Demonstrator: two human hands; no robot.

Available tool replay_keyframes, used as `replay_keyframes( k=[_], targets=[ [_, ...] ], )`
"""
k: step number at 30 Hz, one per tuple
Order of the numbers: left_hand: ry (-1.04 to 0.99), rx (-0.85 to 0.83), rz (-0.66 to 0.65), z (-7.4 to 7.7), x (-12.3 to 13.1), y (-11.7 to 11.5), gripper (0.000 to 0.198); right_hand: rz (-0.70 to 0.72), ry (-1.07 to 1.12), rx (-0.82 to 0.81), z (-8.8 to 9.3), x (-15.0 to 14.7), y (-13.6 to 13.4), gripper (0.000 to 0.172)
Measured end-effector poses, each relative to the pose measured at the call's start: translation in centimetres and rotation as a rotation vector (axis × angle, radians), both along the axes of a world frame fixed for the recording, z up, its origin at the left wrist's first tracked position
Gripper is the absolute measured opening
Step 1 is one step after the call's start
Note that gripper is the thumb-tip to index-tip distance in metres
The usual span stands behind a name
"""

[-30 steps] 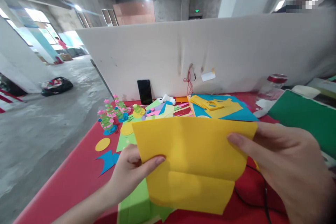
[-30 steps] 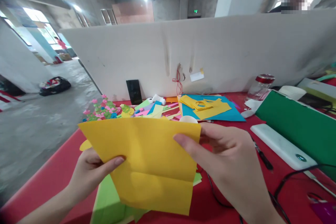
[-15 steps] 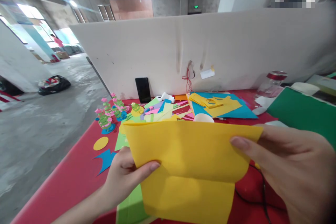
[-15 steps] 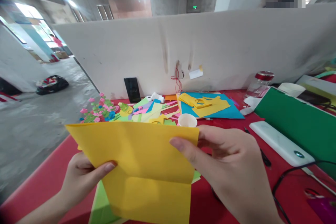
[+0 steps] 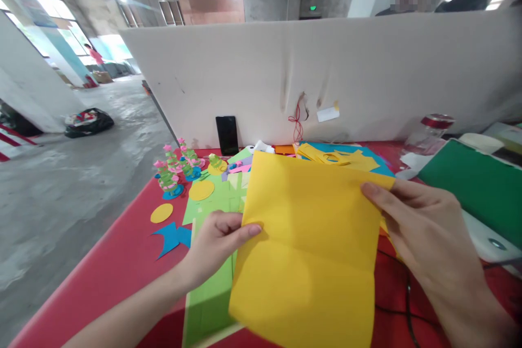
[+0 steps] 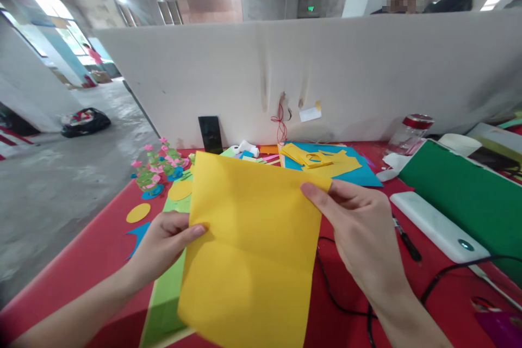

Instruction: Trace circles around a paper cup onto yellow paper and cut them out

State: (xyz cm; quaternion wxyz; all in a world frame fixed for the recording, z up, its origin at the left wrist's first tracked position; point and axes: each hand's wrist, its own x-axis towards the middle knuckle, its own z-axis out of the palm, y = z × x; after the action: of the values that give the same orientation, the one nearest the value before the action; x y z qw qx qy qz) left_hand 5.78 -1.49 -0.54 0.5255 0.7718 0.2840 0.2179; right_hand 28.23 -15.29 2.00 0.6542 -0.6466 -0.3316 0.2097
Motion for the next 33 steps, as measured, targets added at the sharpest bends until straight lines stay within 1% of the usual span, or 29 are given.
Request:
replay_keyframes(
  k=[3,5,7,10,11,13,14,15,16,17,18,20,21,23,25,29,31,33],
  targets=[
    [0.075,-0.09,-0.043,-0.3,0.8,0.9,0.049,0.093,0.176,-0.037,-0.9,0.8,0.2,0.011],
    [0.102,-0.088,-0.078,-0.2,1.0,1.8,0.047,0.164,0.207,-0.103,-1.3,1.4,0.0,0.01],
    [0.137,-0.073,-0.127,0.1,1.2,2.8,0.051,0.203,0.178,-0.186,-1.5,2.2,-0.4,0.011],
    [0.204,-0.034,-0.241,0.4,1.3,3.8,0.056,0.242,0.034,-0.372,-1.1,3.6,-1.0,0.016],
    [0.232,-0.023,-0.296,0.5,1.5,3.8,0.056,0.251,-0.038,-0.417,-0.7,3.9,-1.0,0.02],
    [0.295,-0.004,-0.438,0.5,2.0,3.6,0.054,0.267,-0.249,-0.462,0.0,3.9,-0.6,0.034],
    [0.325,0.004,-0.518,0.5,2.4,3.3,0.053,0.298,-0.376,-0.461,0.4,3.5,-0.3,0.039],
    [0.351,0.014,-0.595,0.4,2.9,3.0,0.052,0.354,-0.524,-0.481,0.7,2.8,0.1,0.039],
    [0.371,0.024,-0.662,0.4,3.4,2.5,0.051,0.462,-0.642,-0.507,0.9,2.0,0.7,0.037],
    [0.384,0.037,-0.716,0.4,3.9,2.1,0.051,0.62,-0.716,-0.539,1.1,1.0,1.2,0.033],
    [0.392,0.051,-0.755,0.5,4.4,1.6,0.051,0.794,-0.741,-0.584,1.2,0.1,1.8,0.03],
    [0.397,0.074,-0.803,0.8,5.1,0.9,0.049,1.08,-0.702,-0.658,1.0,-1.4,3.0,0.033],
    [0.399,0.086,-0.819,1.0,5.3,0.6,0.046,1.179,-0.661,-0.683,0.8,-1.9,3.5,0.034],
    [0.401,0.106,-0.843,1.6,5.4,0.3,0.038,1.289,-0.585,-0.697,0.4,-2.5,4.3,0.032],
    [0.401,0.126,-0.88,2.2,5.2,0.0,0.038,1.331,-0.54,-0.675,0.2,-2.6,4.6,0.031],
    [0.389,0.127,-0.97,3.3,4.5,-0.2,0.053,1.377,-0.447,-0.652,0.3,-2.8,4.1,0.032],
    [0.404,0.11,-0.981,3.6,4.0,-0.1,0.053,1.379,-0.429,-0.67,0.5,-2.4,3.4,0.033],
    [0.441,0.106,-0.977,3.7,3.4,0.3,0.051,1.402,-0.42,-0.716,0.6,-1.4,2.6,0.035]
  ],
)
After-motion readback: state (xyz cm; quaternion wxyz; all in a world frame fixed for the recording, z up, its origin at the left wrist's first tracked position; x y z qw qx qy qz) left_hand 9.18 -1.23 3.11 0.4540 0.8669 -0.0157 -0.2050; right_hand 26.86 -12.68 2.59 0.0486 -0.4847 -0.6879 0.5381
